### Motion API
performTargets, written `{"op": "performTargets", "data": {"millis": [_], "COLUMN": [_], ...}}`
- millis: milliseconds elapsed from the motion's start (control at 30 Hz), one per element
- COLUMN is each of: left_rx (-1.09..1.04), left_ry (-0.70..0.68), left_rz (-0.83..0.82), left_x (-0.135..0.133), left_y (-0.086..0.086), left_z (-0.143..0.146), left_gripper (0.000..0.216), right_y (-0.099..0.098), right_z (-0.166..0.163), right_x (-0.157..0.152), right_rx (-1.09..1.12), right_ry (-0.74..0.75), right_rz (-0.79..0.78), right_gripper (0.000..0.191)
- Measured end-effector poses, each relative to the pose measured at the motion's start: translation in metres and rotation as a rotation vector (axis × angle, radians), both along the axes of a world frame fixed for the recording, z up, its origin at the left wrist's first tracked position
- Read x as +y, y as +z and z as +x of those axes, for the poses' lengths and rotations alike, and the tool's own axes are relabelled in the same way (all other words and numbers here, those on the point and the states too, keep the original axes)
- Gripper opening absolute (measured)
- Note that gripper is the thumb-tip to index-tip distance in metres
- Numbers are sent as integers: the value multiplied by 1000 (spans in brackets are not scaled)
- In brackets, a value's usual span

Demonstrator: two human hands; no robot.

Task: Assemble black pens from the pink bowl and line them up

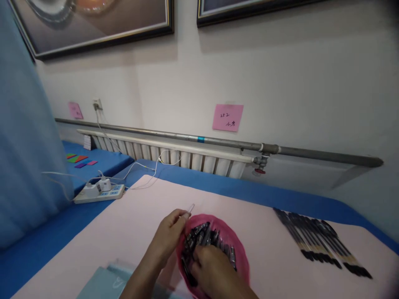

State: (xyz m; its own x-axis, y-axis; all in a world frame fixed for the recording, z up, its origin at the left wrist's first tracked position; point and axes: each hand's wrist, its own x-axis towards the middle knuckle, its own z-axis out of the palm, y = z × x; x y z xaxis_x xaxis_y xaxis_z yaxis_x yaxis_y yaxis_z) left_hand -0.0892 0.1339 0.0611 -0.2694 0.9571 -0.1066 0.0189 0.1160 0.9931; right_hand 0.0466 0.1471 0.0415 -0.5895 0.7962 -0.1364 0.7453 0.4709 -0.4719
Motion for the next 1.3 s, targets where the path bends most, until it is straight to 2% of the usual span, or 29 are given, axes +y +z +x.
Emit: {"op": "performTargets", "data": {"millis": [100,200,233,300,367,467,700,967,1200,1300], "left_rx": [-65,-146,-177,-247,-305,-339,-345,-326,-347,-369], "left_ry": [-27,-65,-88,-155,-224,-282,-308,-337,-332,-328], "left_rz": [-7,-2,6,17,3,-7,13,9,13,8], "left_x": [0,-1,-1,-3,-4,-5,-6,-7,-8,-8], "left_y": [4,6,6,6,4,4,4,7,6,8], "left_z": [-1,-2,-1,2,7,13,16,17,17,18], "left_gripper": [28,27,24,19,17,20,16,16,16,16], "right_y": [1,14,19,30,38,43,37,37,39,42], "right_z": [8,21,25,33,37,37,30,32,34,34], "right_x": [15,33,38,44,43,36,31,34,34,32], "right_rx": [136,296,406,813,1142,1327,1343,1335,1264,1166], "right_ry": [-43,-141,-204,-350,-424,-431,-362,-380,-354,-332], "right_rz": [-60,-57,-72,-235,-401,-482,-508,-569,-512,-455], "right_gripper": [16,18,20,20,20,21,20,23,21,17]}}
